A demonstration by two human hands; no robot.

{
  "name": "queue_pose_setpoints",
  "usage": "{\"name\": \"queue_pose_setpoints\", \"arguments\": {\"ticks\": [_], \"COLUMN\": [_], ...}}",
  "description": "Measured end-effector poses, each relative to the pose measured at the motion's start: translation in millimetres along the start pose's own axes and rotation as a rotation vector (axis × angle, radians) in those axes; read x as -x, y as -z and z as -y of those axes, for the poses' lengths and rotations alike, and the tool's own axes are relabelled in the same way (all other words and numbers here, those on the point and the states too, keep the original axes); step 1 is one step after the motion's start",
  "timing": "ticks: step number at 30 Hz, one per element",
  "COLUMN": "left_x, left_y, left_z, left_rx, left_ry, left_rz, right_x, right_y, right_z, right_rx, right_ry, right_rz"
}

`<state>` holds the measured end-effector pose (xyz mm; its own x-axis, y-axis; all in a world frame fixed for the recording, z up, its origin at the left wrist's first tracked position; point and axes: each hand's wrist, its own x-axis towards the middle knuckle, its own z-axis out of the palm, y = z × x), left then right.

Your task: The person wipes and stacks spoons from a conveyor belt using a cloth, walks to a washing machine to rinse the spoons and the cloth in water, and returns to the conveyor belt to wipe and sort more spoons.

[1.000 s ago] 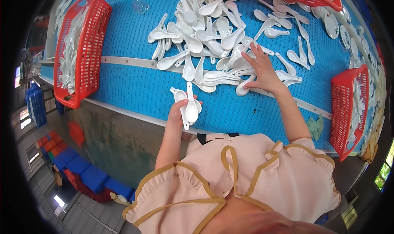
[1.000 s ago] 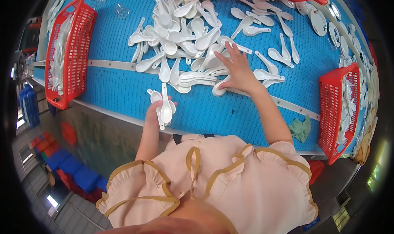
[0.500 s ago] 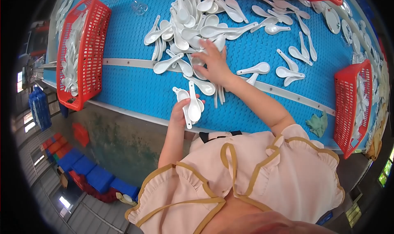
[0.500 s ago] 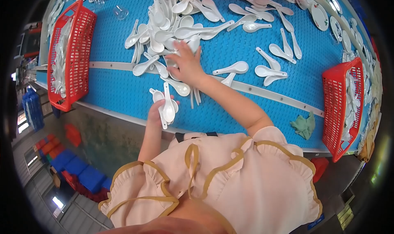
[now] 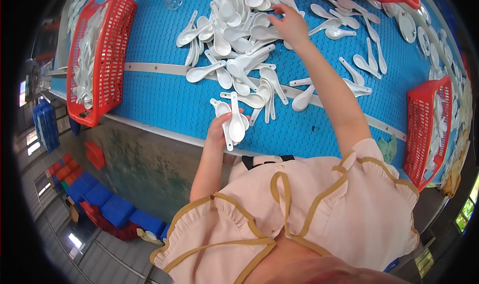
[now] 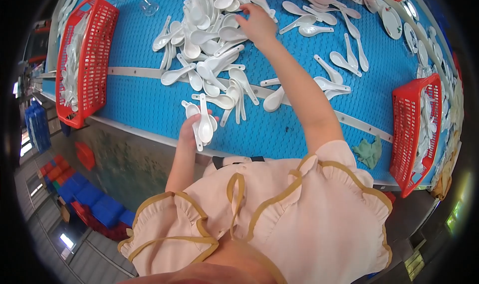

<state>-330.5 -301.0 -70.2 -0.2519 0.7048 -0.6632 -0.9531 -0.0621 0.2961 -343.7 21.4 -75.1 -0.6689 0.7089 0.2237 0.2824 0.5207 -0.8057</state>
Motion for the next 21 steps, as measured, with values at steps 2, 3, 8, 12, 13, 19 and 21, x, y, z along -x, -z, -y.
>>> {"name": "queue_pose_setpoints", "arguments": {"ticks": [2, 3, 8, 12, 13, 19, 21], "left_x": [0, -1, 0, 6, 7, 8, 9], "left_y": [1, 2, 6, 1, -2, -37, -36], "left_z": [1, 1, 5, 10, 13, 29, 31], "left_rx": [0.001, -0.010, 0.013, 0.078, 0.078, 0.148, 0.037], "left_ry": [-0.036, -0.030, -0.063, -0.071, -0.072, 0.072, 0.049], "left_rz": [0.022, 0.025, 0.082, 0.192, 0.193, 0.458, 0.414], "right_x": [-8, -11, -16, 18, 34, 143, 159], "right_y": [-8, -8, 26, 79, 85, 69, 75], "right_z": [4, 2, -3, 29, 40, 102, 116], "right_rx": [0.225, 0.214, -0.185, -0.520, -0.540, -0.482, -0.458], "right_ry": [-0.142, -0.112, 0.069, -0.013, -0.104, -0.169, -0.119], "right_rz": [0.149, 0.128, -0.267, -0.279, -0.147, 0.499, 0.600]}}
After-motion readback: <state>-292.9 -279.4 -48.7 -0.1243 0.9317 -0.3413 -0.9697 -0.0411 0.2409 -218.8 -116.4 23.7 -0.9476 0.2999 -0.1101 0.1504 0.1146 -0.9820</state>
